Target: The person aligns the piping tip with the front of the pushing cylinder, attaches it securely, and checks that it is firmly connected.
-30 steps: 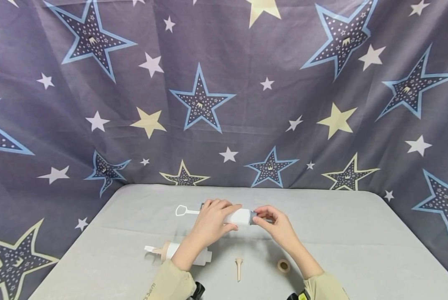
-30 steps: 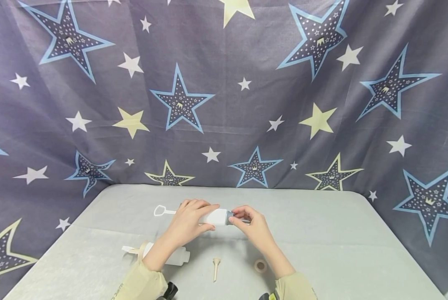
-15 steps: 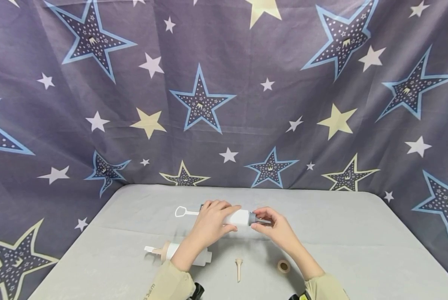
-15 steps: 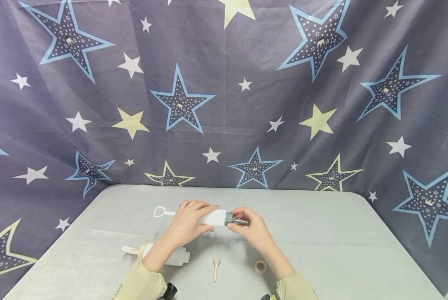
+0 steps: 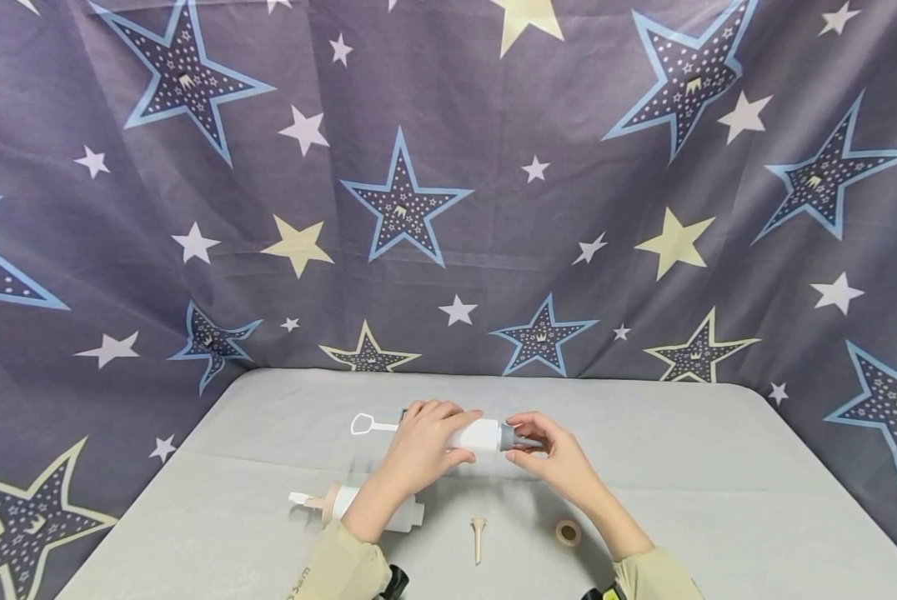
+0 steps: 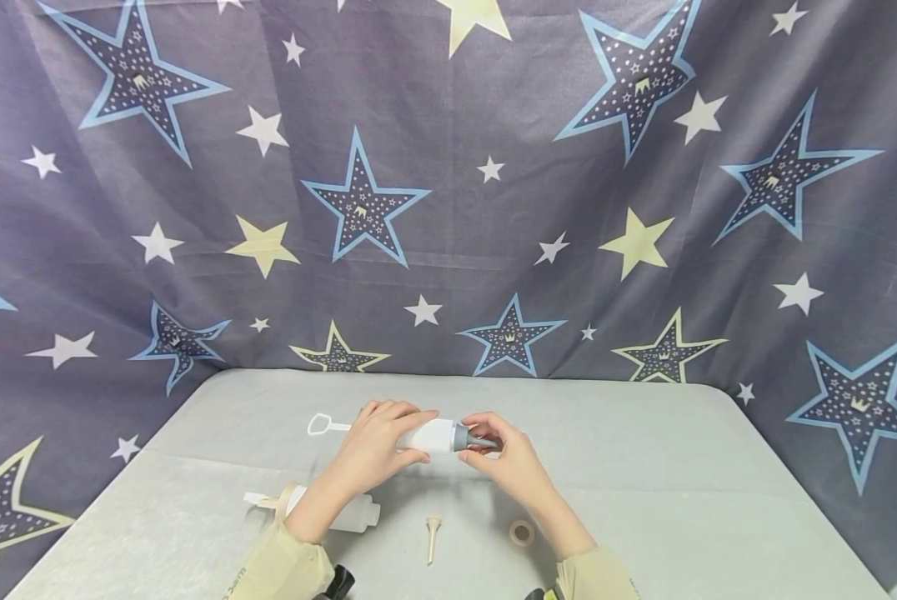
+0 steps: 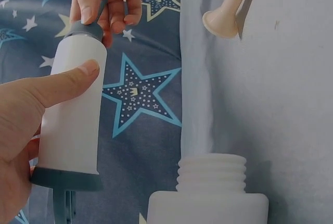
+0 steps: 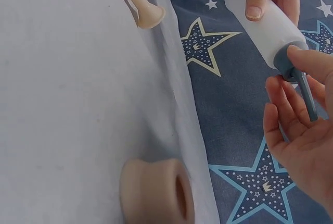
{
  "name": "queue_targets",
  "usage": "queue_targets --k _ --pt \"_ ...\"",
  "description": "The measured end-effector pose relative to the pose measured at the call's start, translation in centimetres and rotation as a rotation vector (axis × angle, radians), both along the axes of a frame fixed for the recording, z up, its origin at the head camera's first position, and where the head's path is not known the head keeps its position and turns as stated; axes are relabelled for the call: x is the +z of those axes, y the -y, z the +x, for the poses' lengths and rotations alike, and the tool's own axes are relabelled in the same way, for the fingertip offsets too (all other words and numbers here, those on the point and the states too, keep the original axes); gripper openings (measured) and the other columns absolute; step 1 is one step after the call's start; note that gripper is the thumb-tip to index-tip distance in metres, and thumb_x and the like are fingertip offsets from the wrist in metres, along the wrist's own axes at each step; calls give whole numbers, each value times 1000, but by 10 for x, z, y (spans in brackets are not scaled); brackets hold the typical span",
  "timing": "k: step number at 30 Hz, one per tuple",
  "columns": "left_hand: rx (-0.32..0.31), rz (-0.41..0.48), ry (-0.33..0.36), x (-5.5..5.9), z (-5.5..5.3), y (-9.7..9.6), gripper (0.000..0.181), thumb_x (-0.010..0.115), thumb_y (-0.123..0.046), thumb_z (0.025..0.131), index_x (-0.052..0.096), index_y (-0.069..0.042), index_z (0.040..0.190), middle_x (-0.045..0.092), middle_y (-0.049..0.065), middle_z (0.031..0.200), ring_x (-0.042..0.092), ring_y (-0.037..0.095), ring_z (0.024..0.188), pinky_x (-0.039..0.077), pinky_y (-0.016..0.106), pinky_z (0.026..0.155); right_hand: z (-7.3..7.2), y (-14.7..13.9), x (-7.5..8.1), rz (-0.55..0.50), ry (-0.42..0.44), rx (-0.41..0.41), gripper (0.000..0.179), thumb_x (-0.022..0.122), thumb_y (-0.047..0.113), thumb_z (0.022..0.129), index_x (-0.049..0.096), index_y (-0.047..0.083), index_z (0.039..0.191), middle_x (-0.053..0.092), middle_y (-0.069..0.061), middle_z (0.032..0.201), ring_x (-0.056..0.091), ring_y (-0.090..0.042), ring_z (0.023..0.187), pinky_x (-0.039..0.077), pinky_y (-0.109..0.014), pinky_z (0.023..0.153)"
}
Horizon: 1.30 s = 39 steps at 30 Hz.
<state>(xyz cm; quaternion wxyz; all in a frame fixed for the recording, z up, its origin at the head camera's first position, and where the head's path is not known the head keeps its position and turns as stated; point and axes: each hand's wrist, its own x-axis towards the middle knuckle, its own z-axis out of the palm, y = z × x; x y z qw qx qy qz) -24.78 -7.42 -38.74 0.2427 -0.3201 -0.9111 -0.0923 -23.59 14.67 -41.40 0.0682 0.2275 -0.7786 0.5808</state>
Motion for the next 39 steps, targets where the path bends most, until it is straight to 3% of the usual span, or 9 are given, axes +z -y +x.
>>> queue_targets --k 6,10,14,21,29,39 --pt "-8 1 -5 0 0 0 57 69 -47 69 59 -26 121 62 -6 103 55 15 95 37 34 84 15 5 23 43 34 -46 34 67 0 77 58 -1 109 62 -17 101 61 -28 93 49 -35 84" --pt "-8 -7 -2 1 1 0 58 69 -48 69 58 -26 122 61 -6 104 55 15 95 38 34 84 19 7 28 66 44 -67 33 67 -1 76 58 -2 108 63 -17 102 61 -27 93 48 -42 84" --pt "-3 -17 1 2 1 -1 58 68 -49 69 58 -26 122 61 -6 104 55 15 96 38 34 85 16 6 24 65 12 -54 35 67 -1 76 57 -4 110 63 -17 100 61 -23 91 49 -40 84" --pt "-4 -19 -4 2 1 -1 58 68 -49 69 58 -26 122 61 -6 104 55 14 96 38 34 84 -2 -2 -2 33 -18 -43 36 70 9 77 59 6 111 65 -10 101 61 -14 91 49 -31 84" --pt "-11 -11 -8 3 1 -1 58 68 -48 69 58 -26 121 62 -6 103 55 15 95 38 34 84 -3 -2 -4 23 -28 -50 33 71 14 77 61 9 107 65 -6 99 61 -9 89 50 -26 82" --pt "-12 -1 -15 3 3 -1 57 69 -48 68 59 -27 121 62 -7 103 55 14 94 38 33 83 -2 -2 -1 31 -9 -49 32 70 14 78 60 5 108 66 -10 100 62 -14 92 49 -30 85"
